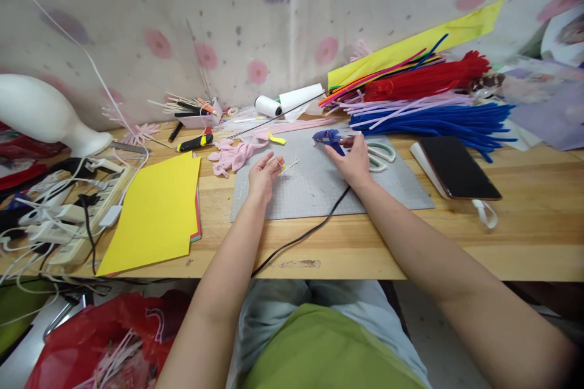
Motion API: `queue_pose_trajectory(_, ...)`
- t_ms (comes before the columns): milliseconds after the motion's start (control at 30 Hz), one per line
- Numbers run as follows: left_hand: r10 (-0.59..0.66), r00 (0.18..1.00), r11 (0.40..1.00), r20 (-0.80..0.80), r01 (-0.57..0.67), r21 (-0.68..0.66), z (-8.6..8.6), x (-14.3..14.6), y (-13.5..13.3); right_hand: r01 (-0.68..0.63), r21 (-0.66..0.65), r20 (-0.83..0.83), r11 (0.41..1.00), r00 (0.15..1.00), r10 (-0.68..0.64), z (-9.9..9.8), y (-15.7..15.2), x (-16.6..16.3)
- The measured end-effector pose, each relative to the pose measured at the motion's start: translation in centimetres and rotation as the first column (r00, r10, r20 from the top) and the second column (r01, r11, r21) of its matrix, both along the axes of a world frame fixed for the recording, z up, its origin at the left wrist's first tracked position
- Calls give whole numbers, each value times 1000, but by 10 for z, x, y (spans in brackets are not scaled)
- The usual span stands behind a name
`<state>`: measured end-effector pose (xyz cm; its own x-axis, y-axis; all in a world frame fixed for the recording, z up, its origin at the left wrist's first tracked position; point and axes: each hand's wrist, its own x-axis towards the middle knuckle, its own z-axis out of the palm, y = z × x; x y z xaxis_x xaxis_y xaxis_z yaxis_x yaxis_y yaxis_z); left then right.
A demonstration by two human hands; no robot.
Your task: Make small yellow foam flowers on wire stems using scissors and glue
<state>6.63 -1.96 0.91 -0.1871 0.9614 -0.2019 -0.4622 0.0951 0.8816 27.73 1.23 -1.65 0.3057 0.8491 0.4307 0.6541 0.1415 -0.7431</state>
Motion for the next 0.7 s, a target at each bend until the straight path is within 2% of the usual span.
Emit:
queue_pose_trajectory(200,-39,999,995,5,40,-87,4,-1,2,-19,-71,-134,997,991,10,-3,6,7)
queue_pose_trajectory(367,-28,994,993,-109,15,-117,12,-2,14,-45,-91,-193,995,981,27,-8,11,10)
queue_pose_trajectory(467,-78,976,992,-205,57,-109,21,-1,22,-44,-83,-212,996,977,26,-10,13,10)
queue_pose_trajectory(533,-175,942,982,-286,145,-123,26,1,27,-47,-75,-222,996,975,29,-10,13,10)
queue_pose_trajectory(600,-269,876,962,-401,228,-148,29,2,34,-57,-72,-227,996,973,39,-10,13,10)
queue_pose_trajectory(700,-270,750,962,-604,229,-146,30,7,45,-71,-74,-229,995,972,52,-10,13,10)
